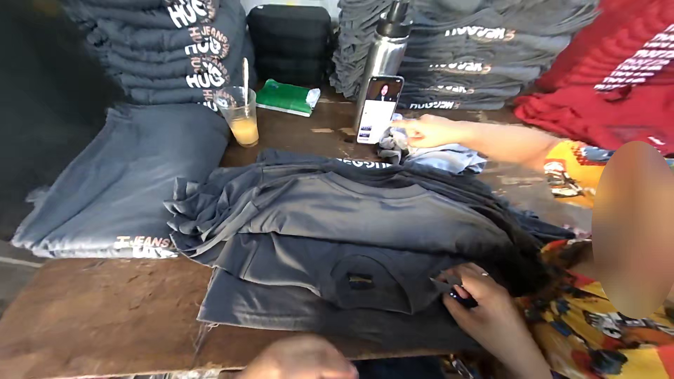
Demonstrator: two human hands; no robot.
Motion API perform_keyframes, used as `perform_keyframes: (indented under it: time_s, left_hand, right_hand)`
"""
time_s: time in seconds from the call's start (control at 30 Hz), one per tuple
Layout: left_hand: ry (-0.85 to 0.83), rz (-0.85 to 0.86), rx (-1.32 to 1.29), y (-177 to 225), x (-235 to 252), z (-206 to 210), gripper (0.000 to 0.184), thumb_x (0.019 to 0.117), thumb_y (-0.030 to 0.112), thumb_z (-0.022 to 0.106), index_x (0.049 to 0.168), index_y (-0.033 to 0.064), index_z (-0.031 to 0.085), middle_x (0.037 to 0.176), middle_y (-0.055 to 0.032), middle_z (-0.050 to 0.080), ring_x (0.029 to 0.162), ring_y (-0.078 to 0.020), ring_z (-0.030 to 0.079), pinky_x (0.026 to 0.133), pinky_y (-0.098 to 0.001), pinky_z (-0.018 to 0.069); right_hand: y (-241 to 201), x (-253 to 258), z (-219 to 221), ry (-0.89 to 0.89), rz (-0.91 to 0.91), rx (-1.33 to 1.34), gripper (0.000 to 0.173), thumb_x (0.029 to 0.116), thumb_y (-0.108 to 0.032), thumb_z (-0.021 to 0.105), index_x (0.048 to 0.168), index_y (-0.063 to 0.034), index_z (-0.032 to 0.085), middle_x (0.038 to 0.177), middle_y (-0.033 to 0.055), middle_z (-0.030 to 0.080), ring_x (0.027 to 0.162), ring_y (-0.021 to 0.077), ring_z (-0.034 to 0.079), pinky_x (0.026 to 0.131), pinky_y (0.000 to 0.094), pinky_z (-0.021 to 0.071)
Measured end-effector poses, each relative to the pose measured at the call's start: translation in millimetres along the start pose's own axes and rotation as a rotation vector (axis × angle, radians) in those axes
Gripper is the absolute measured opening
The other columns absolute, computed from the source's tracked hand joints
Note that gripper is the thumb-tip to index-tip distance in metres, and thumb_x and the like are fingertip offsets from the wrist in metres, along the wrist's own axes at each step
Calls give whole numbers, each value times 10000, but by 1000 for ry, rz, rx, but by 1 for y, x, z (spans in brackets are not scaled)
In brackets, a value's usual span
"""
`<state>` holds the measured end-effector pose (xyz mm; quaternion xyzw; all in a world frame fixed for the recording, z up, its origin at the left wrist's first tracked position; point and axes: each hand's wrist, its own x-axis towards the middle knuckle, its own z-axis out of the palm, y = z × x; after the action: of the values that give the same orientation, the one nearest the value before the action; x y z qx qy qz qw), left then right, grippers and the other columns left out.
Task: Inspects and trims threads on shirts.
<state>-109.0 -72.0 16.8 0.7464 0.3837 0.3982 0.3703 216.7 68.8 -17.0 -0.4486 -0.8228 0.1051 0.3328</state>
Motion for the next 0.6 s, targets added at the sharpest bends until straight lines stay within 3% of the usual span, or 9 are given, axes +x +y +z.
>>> perform_keyframes:
  time_s: [0.07,0.1,0.17,0.2,0.3,0.37,0.43,0.53,0.6]
  left_hand:
    - [245,-37,435,-8,17,-16,362,924,393,749,1211,175,722,1252,-38,688,1221,-135,619,1025,-325,527]
    - [295,-53,688,-17,29,-22,446,883,387,763,1282,202,687,1311,-92,654,1237,-255,602,983,-439,515]
    - [306,-66,971,-38,54,-33,673,667,173,778,1332,146,677,1260,-198,668,1107,-444,651,797,-617,519]
    - [301,-85,1005,-43,65,-40,686,631,74,752,1313,116,692,1194,-185,703,1025,-433,694,748,-628,537]
    - [315,-160,1010,-34,104,-80,431,860,19,604,1279,55,697,1109,-181,738,956,-409,729,763,-633,566]
    - [271,-183,1013,-39,132,-113,330,965,62,543,1256,35,696,1165,-219,724,1062,-449,702,873,-667,532]
    - [153,-154,1006,-70,160,-135,281,980,107,607,1229,21,705,1179,-272,695,1132,-516,640,930,-706,475]
    - [74,-138,1021,-126,179,-152,617,923,422,580,1422,60,596,1415,-329,519,1287,-588,480,980,-761,373]
    - [21,-272,1023,-123,185,-156,879,897,646,539,1548,63,445,1505,-306,467,1362,-548,452,1033,-778,299]
  right_hand:
    - [8,8,2,160,-55,47,132,830,-114,587,868,-22,674,809,84,656,784,142,596,738,260,500]
    - [5,20,-2,212,-57,46,127,845,-102,585,873,-5,663,816,110,661,782,152,601,740,259,501]
    - [0,43,-12,269,-17,-11,116,848,-75,573,843,22,637,784,153,644,748,216,601,714,327,493]
    - [-1,54,-16,279,18,-54,113,839,-69,577,818,29,630,753,159,627,719,249,600,679,372,487]
    - [1,87,-20,253,131,-133,134,841,-71,651,769,35,611,702,171,603,703,337,621,659,506,499]
    - [2,107,-16,148,227,-147,140,868,-71,693,807,50,661,774,202,660,814,390,675,772,576,532]
    - [11,124,-10,-45,319,-144,146,902,-101,684,959,26,729,990,208,716,1039,396,670,961,581,491]
    - [32,135,1,-211,276,-173,246,913,-182,679,1109,-41,729,1350,225,593,1311,441,505,1029,648,414]
    - [35,141,0,-295,276,-169,286,940,-217,648,1161,-48,715,1502,214,499,1432,435,393,1078,683,333]
